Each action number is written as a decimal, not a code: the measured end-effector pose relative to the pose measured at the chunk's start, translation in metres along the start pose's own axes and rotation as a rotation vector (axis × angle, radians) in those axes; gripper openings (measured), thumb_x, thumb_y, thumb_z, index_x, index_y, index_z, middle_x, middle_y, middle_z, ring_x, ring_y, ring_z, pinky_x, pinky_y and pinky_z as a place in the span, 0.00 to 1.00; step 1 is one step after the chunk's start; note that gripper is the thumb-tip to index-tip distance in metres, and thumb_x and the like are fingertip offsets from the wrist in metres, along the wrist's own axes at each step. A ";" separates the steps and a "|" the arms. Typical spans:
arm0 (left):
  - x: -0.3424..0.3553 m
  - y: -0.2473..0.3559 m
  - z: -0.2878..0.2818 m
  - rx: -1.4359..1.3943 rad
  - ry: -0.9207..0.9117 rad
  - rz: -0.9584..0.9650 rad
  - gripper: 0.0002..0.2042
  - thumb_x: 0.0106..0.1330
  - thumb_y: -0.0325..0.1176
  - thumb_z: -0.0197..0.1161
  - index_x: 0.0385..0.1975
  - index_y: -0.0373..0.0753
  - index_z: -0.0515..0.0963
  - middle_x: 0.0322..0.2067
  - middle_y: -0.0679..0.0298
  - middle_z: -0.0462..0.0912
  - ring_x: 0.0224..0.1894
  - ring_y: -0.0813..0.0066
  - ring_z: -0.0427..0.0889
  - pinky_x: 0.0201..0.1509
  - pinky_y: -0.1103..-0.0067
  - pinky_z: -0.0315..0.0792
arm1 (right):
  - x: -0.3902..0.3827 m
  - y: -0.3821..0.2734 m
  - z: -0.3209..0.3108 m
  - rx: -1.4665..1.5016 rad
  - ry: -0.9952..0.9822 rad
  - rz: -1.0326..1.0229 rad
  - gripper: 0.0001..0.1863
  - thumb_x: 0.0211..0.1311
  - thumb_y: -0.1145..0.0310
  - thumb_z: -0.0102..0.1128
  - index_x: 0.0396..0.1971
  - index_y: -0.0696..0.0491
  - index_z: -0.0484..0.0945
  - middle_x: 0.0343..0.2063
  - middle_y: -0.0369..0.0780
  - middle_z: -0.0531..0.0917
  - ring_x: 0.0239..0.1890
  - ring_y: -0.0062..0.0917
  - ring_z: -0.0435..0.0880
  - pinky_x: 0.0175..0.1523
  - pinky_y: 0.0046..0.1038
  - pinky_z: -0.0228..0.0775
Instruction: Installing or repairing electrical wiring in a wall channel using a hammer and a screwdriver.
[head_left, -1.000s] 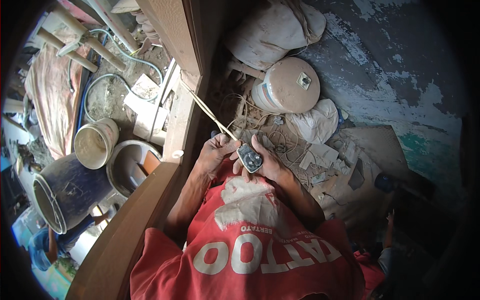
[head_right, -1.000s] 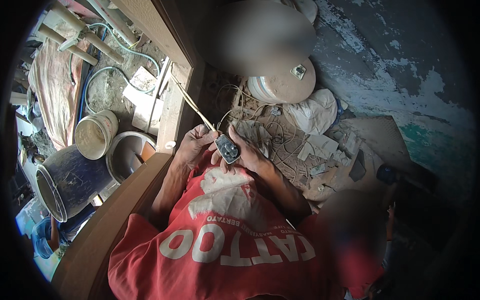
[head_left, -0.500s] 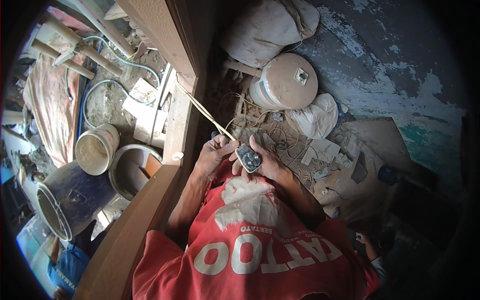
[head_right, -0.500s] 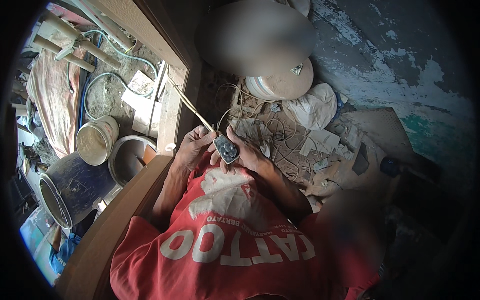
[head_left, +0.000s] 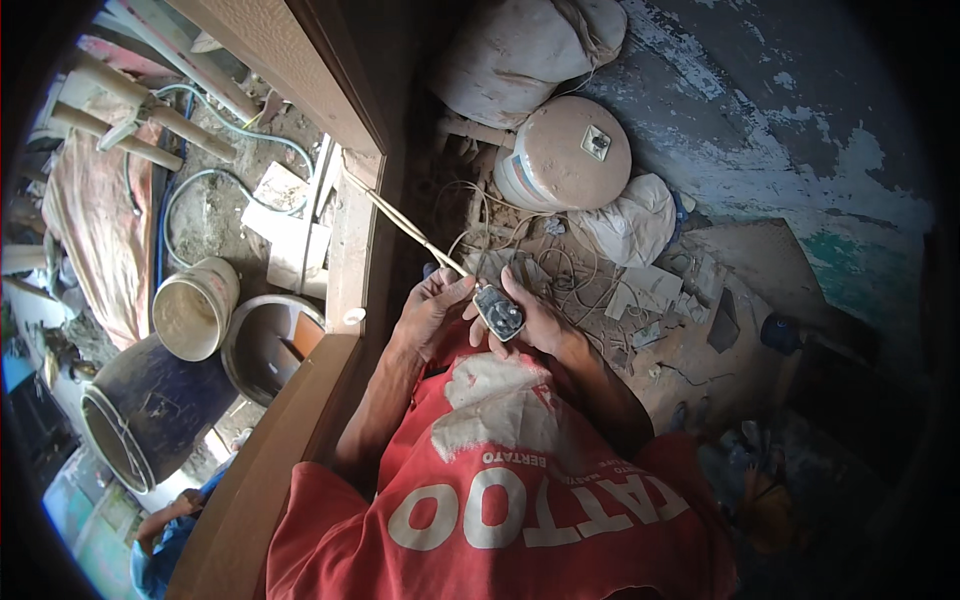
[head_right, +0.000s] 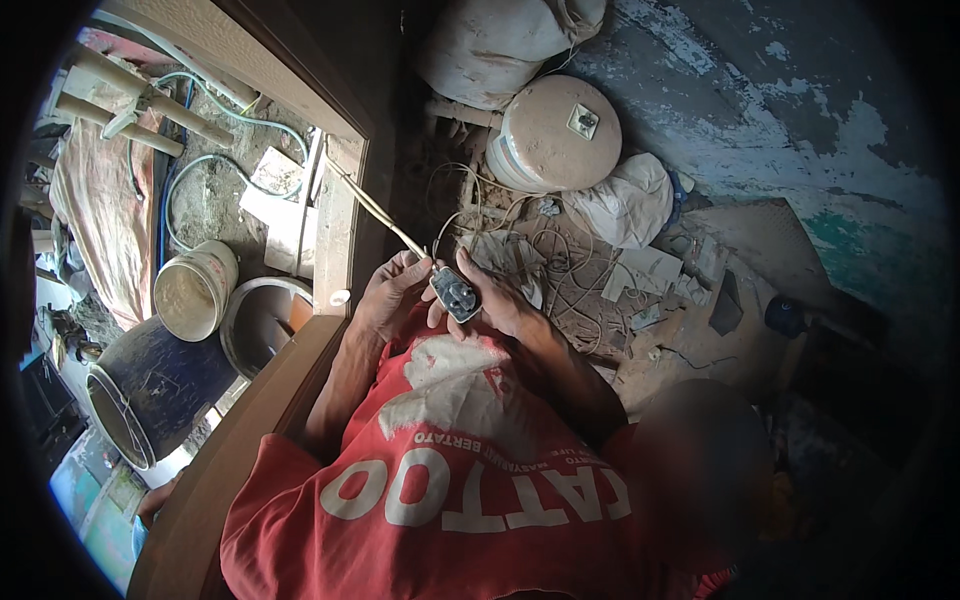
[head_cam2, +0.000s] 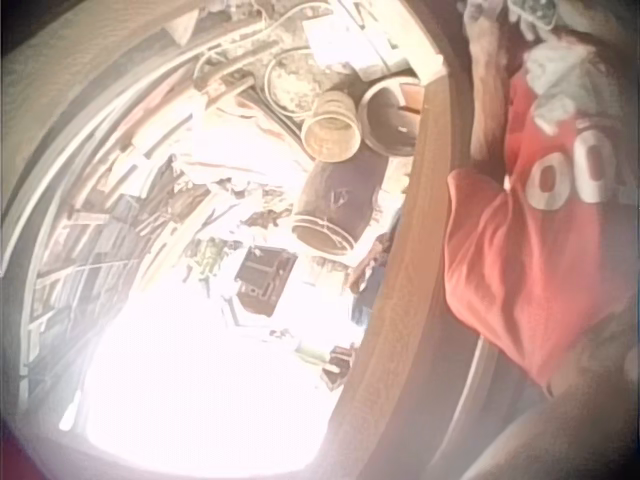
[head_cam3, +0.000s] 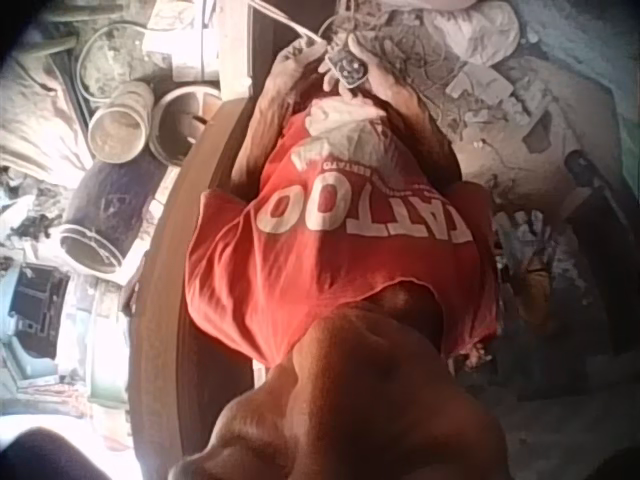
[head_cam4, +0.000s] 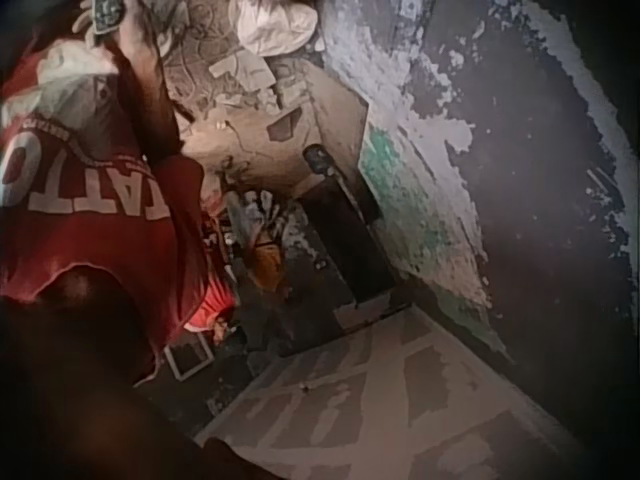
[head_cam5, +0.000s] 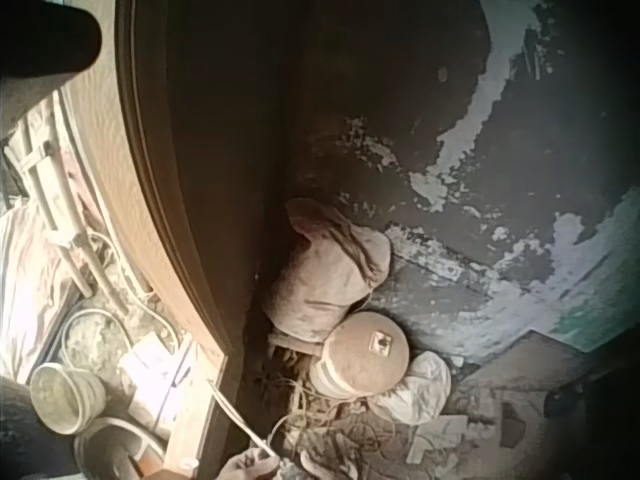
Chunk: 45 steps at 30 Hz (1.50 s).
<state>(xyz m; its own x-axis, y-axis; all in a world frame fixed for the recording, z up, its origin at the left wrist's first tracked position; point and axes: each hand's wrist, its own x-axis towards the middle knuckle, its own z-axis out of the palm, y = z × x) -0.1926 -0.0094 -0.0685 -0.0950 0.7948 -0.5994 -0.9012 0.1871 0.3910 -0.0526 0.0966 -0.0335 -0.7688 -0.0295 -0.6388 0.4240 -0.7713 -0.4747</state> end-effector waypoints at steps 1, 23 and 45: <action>0.004 0.000 0.000 -0.054 -0.029 -0.069 0.06 0.57 0.29 0.60 0.25 0.41 0.69 0.31 0.62 0.78 0.33 0.76 0.77 0.39 0.78 0.71 | -0.001 0.000 -0.001 0.004 0.000 -0.001 0.40 0.59 0.36 0.21 0.40 0.59 0.70 0.22 0.45 0.77 0.12 0.23 0.73 0.17 0.20 0.61; -0.002 -0.003 0.011 0.011 -0.049 -0.096 0.09 0.57 0.31 0.61 0.34 0.37 0.72 0.32 0.63 0.79 0.33 0.76 0.76 0.41 0.80 0.70 | -0.013 0.006 -0.004 -0.053 0.076 -0.031 0.37 0.62 0.40 0.21 0.38 0.61 0.69 0.23 0.45 0.77 0.14 0.23 0.73 0.16 0.19 0.63; -0.007 0.000 0.017 0.009 -0.027 -0.084 0.09 0.58 0.31 0.60 0.35 0.36 0.72 0.32 0.63 0.78 0.31 0.77 0.74 0.40 0.80 0.69 | -0.014 0.000 0.001 -0.072 0.074 -0.054 0.37 0.62 0.40 0.22 0.38 0.62 0.70 0.20 0.45 0.77 0.14 0.25 0.75 0.16 0.20 0.65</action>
<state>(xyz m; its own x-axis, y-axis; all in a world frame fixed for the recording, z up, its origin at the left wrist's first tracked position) -0.1845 -0.0053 -0.0524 -0.0081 0.7913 -0.6114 -0.9017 0.2585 0.3465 -0.0421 0.0959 -0.0236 -0.7553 0.0598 -0.6526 0.4181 -0.7229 -0.5501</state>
